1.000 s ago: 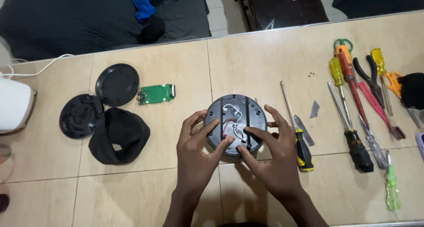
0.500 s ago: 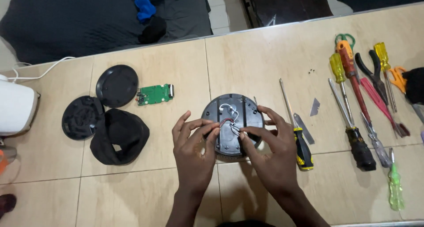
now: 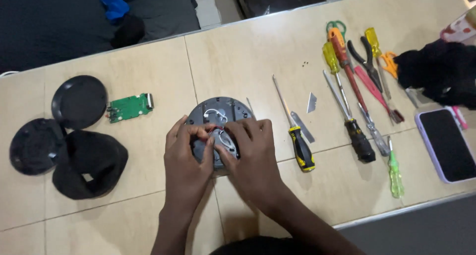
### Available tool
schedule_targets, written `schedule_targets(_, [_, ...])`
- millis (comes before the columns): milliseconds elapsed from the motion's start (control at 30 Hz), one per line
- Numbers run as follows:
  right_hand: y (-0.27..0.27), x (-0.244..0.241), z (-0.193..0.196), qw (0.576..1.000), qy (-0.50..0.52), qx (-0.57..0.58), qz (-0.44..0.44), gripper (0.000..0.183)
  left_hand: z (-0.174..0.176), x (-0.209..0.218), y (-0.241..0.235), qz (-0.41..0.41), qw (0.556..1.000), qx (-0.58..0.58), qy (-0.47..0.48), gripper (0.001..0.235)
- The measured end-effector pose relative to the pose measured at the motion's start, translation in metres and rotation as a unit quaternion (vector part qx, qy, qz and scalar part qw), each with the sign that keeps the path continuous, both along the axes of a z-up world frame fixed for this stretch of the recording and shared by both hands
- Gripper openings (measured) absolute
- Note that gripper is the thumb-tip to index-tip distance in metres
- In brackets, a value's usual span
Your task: The person disassembles a black circular electronic device on a table. They remove the outer casing, use a screwdriver to pry off a perforated cover, detach a green circuit board, and disconnect internal wires.
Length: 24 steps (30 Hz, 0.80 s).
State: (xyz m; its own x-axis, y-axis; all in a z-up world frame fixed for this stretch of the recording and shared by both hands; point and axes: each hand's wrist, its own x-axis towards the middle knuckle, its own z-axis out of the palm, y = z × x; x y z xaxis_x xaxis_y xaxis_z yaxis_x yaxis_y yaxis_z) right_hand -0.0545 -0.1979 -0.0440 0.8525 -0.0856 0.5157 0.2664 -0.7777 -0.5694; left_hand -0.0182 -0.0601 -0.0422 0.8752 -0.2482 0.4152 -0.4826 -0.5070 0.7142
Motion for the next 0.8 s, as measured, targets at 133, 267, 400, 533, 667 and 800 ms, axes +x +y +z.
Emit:
schedule_targets(133, [0.002, 0.004, -0.002, 1.0, 0.008, 0.015, -0.006, 0.028, -0.008, 0.012, 0.006, 0.034, 0.999, 0.042, 0.002, 0.025])
schedule_targets(267, [0.0, 0.004, -0.005, 1.0, -0.006, -0.002, -0.014, 0.009, -0.015, 0.02, 0.007, 0.001, 0.998, 0.061, 0.009, 0.029])
schedule_targets(400, [-0.007, 0.012, -0.018, 1.0, -0.015, 0.012, -0.009, 0.003, -0.021, 0.027, 0.008, 0.009, 0.997, 0.071, -0.006, 0.028])
schedule_targets(533, [-0.019, 0.019, -0.021, 0.999, 0.026, -0.007, 0.027, 0.004, -0.027, 0.026, 0.011, 0.016, 0.995, 0.102, -0.011, 0.028])
schedule_targets(667, [-0.021, 0.026, -0.015, 0.992, 0.099, -0.057, 0.045, 0.011, -0.024, 0.026, 0.011, 0.01, 0.992, 0.123, -0.005, 0.024])
schedule_targets(800, [-0.017, 0.036, -0.014, 0.971, 0.217, -0.097, 0.03, 0.012, -0.024, 0.028, 0.01, 0.02, 0.987, 0.149, -0.047, 0.019])
